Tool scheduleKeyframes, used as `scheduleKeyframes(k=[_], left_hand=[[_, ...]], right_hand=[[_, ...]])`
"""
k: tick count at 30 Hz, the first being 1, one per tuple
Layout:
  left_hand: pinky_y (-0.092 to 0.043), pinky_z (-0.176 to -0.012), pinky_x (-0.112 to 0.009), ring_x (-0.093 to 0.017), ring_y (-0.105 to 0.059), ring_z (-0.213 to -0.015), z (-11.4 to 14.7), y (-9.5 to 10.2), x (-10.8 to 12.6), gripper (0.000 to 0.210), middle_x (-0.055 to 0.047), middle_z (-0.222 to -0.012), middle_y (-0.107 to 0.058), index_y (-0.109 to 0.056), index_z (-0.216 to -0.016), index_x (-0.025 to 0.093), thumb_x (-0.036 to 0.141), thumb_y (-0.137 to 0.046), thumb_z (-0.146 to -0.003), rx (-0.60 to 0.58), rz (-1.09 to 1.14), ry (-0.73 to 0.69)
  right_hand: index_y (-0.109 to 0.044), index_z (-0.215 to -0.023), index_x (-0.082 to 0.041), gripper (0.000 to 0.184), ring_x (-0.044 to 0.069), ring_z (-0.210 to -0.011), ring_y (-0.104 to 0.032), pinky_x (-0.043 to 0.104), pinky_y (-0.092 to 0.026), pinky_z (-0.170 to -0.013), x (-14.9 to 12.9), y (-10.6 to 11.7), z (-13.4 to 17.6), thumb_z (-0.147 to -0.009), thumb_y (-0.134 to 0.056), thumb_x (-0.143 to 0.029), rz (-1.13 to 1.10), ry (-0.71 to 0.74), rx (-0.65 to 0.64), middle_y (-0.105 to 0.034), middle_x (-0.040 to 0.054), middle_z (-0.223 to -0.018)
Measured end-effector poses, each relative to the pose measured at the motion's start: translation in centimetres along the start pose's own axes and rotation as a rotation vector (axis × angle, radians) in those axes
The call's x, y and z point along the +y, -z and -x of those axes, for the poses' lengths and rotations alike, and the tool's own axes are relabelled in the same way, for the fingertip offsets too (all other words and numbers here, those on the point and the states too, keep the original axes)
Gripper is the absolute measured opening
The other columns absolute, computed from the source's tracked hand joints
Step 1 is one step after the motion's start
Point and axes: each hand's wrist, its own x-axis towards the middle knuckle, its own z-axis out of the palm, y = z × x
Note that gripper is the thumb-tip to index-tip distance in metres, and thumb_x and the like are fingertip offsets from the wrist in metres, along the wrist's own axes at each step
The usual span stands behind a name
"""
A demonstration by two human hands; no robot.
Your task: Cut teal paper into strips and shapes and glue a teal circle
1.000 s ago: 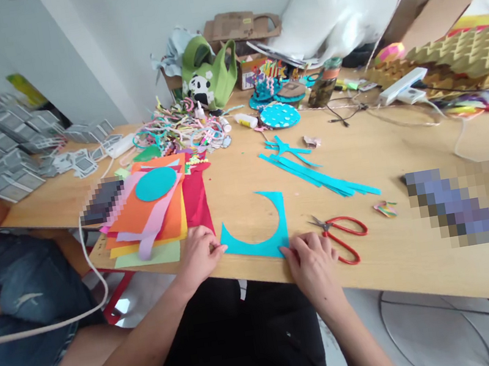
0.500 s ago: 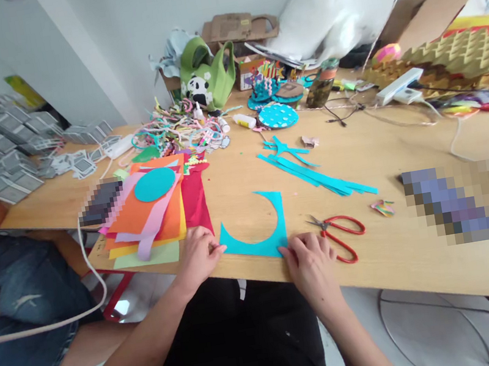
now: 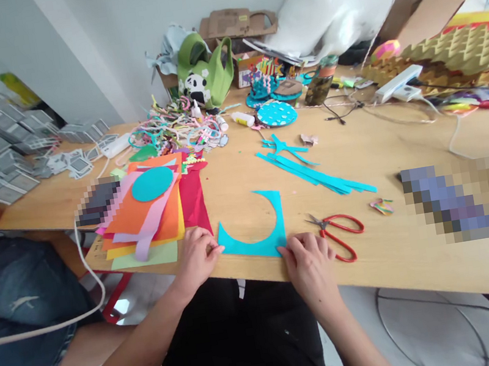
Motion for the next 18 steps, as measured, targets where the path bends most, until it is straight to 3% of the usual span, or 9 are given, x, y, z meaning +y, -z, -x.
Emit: scheduleKeyframes(k=[18], left_hand=[[-0.042,-0.081,-0.038,-0.022,-0.045,-0.089,-0.07,0.13,0.38,0.023,-0.004,-0.083,-0.053,-0.051,-0.064,0.019,0.021,-0.067,-0.079,-0.007,-0.062,-0.018]], right_hand=[[-0.057,-0.074,-0.019,0.028,0.024,-0.083,-0.043,0.033,-0.029,-0.066,0.01,0.12,-0.08,-0.091,-0.049,-0.04,0.015,-0.004,-0.016,-0.056,0.0066,-0.089]])
